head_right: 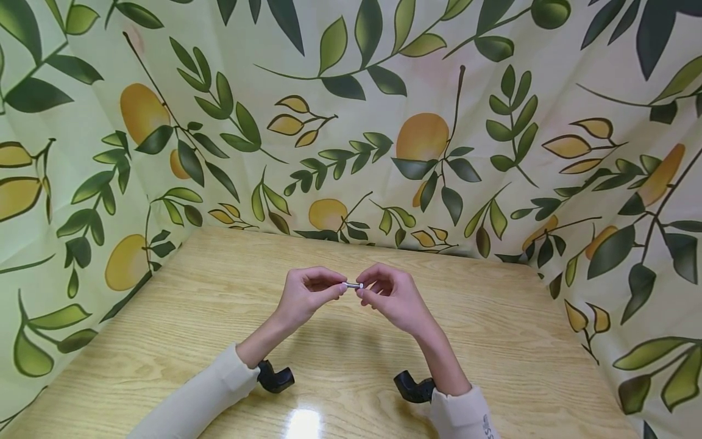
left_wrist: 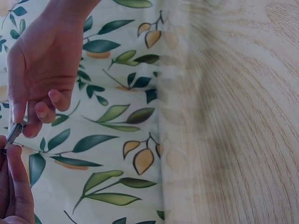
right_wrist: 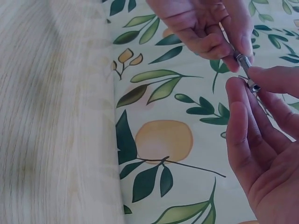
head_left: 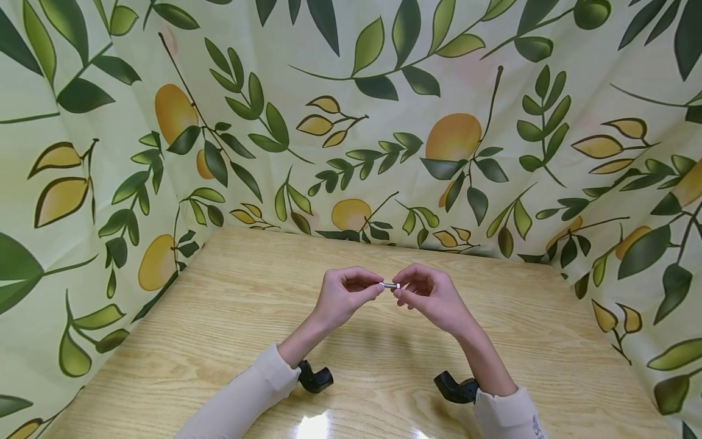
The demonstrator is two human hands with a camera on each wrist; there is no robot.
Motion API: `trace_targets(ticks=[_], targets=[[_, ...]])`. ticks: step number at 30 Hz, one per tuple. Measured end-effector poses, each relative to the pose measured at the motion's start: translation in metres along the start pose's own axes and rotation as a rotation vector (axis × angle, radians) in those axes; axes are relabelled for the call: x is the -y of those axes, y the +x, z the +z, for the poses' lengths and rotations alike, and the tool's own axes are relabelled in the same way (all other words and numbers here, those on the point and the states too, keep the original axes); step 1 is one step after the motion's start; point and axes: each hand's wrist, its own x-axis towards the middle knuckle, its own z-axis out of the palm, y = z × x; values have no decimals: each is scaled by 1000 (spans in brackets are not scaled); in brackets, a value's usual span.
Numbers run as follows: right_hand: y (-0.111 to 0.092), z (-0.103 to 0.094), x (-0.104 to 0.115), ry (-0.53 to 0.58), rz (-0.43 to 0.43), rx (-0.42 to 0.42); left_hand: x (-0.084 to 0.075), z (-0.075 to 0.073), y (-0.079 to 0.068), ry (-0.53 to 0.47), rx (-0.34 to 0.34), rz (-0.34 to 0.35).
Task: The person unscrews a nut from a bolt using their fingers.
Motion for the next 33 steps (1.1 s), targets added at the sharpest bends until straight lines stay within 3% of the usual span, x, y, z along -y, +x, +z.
trace_targets(ticks=[6, 15, 27, 33], targets=[[-1, 0, 2, 11, 3, -2, -1, 0, 0, 3, 0, -5], [1, -1, -2, 66, 14, 87, -2, -1, -1, 5, -4, -9], [0, -3, 0, 38, -5, -4, -1, -2, 0, -9, -11, 2], [1, -2, -1, 40, 33, -38, -1, -2, 0, -12, -11, -2]])
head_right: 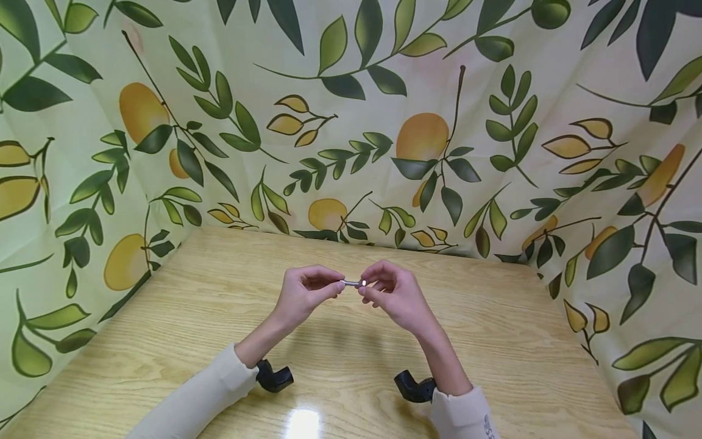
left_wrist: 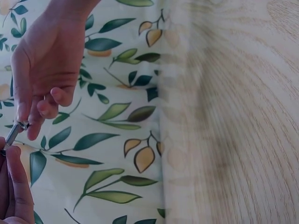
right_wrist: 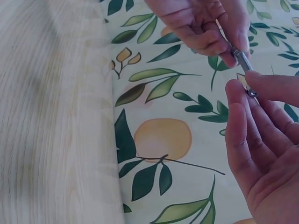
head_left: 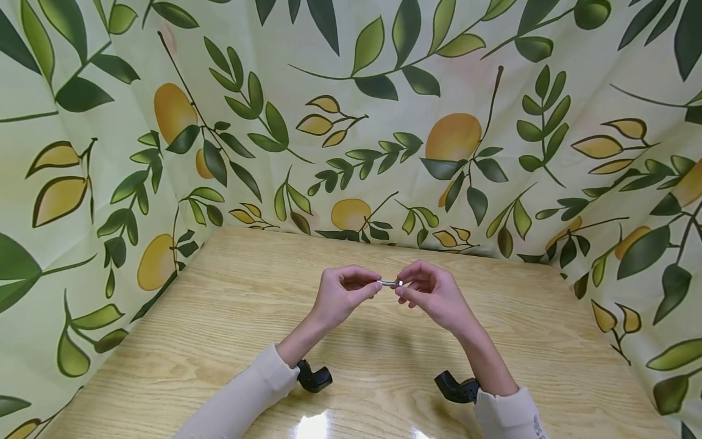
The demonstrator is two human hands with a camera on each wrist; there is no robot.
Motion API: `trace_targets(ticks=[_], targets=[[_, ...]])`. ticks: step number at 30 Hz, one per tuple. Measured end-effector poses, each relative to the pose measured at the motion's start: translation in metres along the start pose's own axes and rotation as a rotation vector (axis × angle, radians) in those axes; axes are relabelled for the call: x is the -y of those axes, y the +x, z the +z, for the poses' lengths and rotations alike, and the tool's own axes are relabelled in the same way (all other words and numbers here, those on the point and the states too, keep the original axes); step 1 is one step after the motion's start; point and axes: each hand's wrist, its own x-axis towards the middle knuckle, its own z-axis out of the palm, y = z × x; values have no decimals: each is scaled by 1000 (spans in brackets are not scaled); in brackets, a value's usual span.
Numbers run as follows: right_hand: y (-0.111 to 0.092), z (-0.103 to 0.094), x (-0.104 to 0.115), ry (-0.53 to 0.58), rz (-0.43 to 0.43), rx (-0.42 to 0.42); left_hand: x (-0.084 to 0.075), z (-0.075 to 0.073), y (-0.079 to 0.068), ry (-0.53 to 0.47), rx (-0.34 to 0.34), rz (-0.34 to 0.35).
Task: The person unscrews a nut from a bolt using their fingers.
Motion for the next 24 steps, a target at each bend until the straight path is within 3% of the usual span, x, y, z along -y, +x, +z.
trace_targets(ticks=[9, 18, 24], targets=[[-1, -3, 1, -41, -10, -54, 2, 0, 1, 2, -4, -12], [-1, -7, 4, -70, -40, -79, 9, -5, 6, 45, -41, -110], [-2, -7, 2, -81, -23, -91, 22, -9, 13, 120, -12, -185]])
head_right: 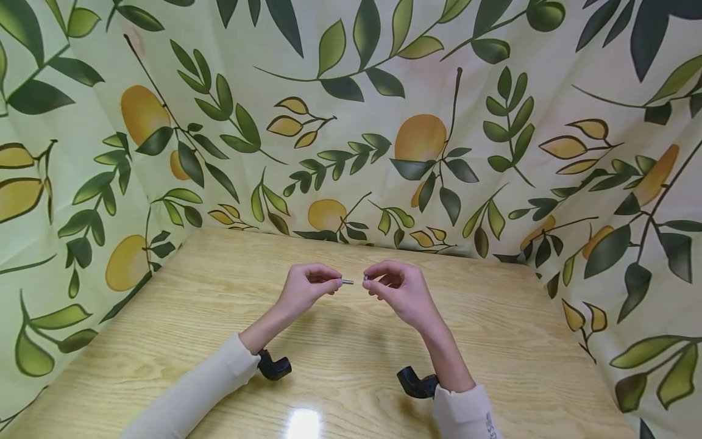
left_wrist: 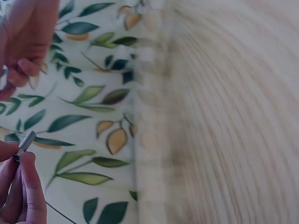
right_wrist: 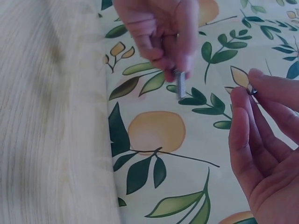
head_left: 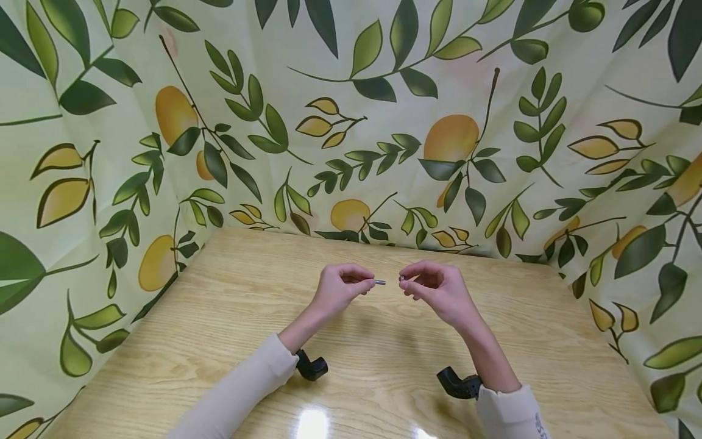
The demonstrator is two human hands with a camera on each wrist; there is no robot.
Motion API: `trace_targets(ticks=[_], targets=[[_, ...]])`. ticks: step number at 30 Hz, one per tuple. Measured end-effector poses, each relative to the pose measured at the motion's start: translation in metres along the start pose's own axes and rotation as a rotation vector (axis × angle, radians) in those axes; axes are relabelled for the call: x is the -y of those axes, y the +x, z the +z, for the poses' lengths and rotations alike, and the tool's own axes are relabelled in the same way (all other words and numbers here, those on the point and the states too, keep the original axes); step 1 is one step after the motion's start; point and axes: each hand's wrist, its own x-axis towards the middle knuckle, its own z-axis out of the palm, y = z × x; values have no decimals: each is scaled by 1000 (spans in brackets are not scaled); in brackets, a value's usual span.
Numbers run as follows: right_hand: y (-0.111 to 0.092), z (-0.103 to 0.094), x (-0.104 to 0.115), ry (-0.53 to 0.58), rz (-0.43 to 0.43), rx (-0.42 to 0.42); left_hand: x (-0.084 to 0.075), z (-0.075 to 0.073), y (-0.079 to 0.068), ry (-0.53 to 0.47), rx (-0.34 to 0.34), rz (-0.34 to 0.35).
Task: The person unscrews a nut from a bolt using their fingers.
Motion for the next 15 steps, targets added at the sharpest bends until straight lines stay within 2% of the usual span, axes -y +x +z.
trace_targets(ticks=[5, 11, 15], targets=[[1, 2, -3, -1, 27, 11, 10, -5, 13, 68, 36, -79], [-1, 1, -4, -16, 40, 11, 20, -10, 35, 153, 126, -184], [0, 1, -4, -20, 39, 11, 29, -13, 50, 193, 147, -242]])
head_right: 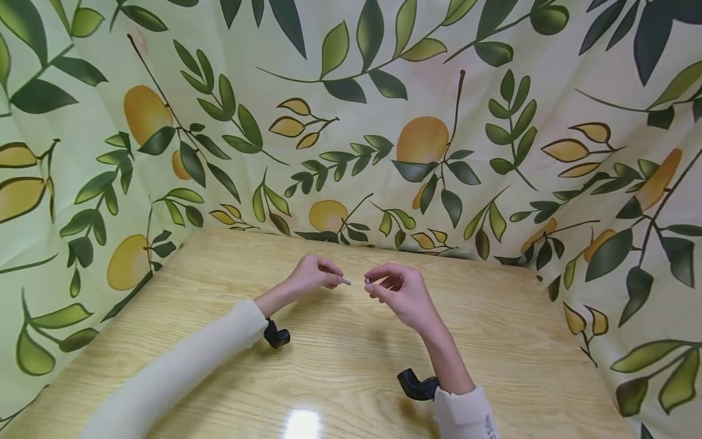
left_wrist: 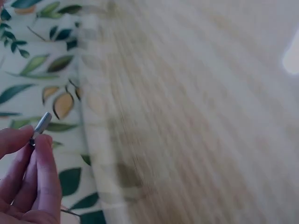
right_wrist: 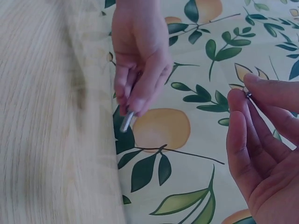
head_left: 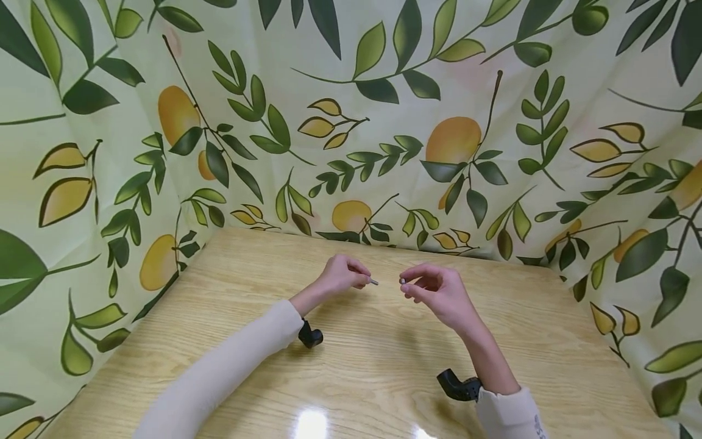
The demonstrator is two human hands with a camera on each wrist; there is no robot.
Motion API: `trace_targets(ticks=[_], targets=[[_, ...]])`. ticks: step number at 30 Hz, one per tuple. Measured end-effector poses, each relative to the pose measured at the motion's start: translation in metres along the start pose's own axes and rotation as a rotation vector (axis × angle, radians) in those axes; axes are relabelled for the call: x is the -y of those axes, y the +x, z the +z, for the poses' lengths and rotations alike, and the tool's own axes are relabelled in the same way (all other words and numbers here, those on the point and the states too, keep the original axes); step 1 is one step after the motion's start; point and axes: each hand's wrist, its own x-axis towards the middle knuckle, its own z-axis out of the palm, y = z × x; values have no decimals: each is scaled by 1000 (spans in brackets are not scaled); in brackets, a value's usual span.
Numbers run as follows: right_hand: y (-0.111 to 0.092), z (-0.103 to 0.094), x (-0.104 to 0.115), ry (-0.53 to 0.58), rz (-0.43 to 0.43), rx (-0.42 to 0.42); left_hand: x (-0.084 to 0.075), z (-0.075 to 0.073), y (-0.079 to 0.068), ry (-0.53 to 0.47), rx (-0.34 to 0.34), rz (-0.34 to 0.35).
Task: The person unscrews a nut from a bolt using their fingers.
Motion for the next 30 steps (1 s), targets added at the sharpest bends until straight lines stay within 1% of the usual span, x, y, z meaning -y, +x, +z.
trace_targets(ticks=[3, 6, 11, 15, 19, 22, 24, 26, 30], targets=[[0, -1, -1, 2, -2, -14, 5, -1, 11, 19, 6, -38], [-1, -1, -1, 2, -1, -32, 10, -1, 19, 57, 20, -66], [-1, -3, 0, 8, -4, -44, 19, 3, 27, 156, 75, -29], [-1, -4, 0, 11, -6, -46, 21, 4, 31, 212, 108, 2], [-1, -4, 0, 9, 10, -46, 22, 6, 34, 336, 110, 55], [0, -4, 0, 10, 25, -41, 23, 7, 38, 450, 96, 107], [0, -4, 0, 13, 32, -39, 22, 7, 39, 509, 94, 133], [0, -4, 0, 14, 37, -41, 22, 7, 40, 551, 95, 154], [0, -3, 1, 25, 39, -43, 21, 8, 41, 598, 107, 164]])
